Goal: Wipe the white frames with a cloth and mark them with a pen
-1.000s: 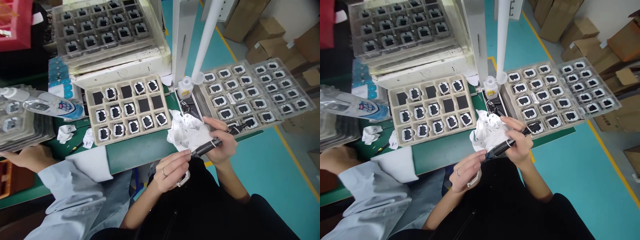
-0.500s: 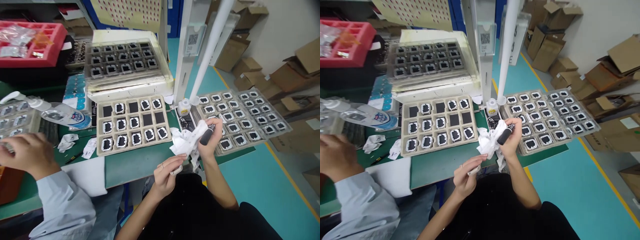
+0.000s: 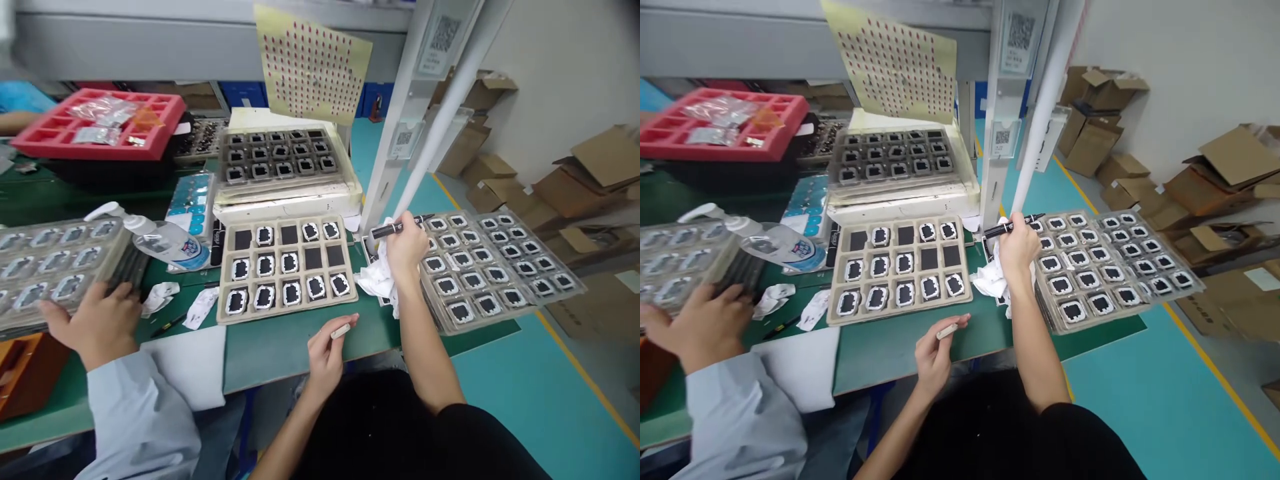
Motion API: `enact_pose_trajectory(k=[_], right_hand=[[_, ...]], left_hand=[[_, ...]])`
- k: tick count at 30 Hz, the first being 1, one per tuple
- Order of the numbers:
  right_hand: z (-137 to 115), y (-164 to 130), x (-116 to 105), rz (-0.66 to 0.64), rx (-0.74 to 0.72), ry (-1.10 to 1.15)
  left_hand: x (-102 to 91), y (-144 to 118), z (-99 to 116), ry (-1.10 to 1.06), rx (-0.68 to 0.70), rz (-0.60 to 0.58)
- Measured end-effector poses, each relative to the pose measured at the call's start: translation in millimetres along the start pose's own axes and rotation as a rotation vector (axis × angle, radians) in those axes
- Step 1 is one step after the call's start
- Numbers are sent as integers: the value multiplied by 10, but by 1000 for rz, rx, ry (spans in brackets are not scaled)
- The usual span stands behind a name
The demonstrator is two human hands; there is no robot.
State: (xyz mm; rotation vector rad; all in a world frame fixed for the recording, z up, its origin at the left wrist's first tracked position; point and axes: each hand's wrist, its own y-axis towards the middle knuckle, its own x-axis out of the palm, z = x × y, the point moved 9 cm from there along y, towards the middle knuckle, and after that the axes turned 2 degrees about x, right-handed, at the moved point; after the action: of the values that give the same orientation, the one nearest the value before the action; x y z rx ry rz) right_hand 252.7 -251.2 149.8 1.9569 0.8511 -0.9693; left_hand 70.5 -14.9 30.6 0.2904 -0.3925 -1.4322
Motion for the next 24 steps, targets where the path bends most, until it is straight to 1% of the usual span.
enact_pose_trajectory(k=[4,9,19,24], right_hand=[[-28,3,64,-81,25,-48],[-27,-5,38,-99,41,-54],[-38,21,59,-150,18,-109],[-18,-6,102,-171,25,-130]], left_hand=[[27,-1,-15,-25,10,-27],[48,3,-12,-46,7,-59],[29,29,5,-60,-37,-21],[29,2,-70,-62,-84,-22]])
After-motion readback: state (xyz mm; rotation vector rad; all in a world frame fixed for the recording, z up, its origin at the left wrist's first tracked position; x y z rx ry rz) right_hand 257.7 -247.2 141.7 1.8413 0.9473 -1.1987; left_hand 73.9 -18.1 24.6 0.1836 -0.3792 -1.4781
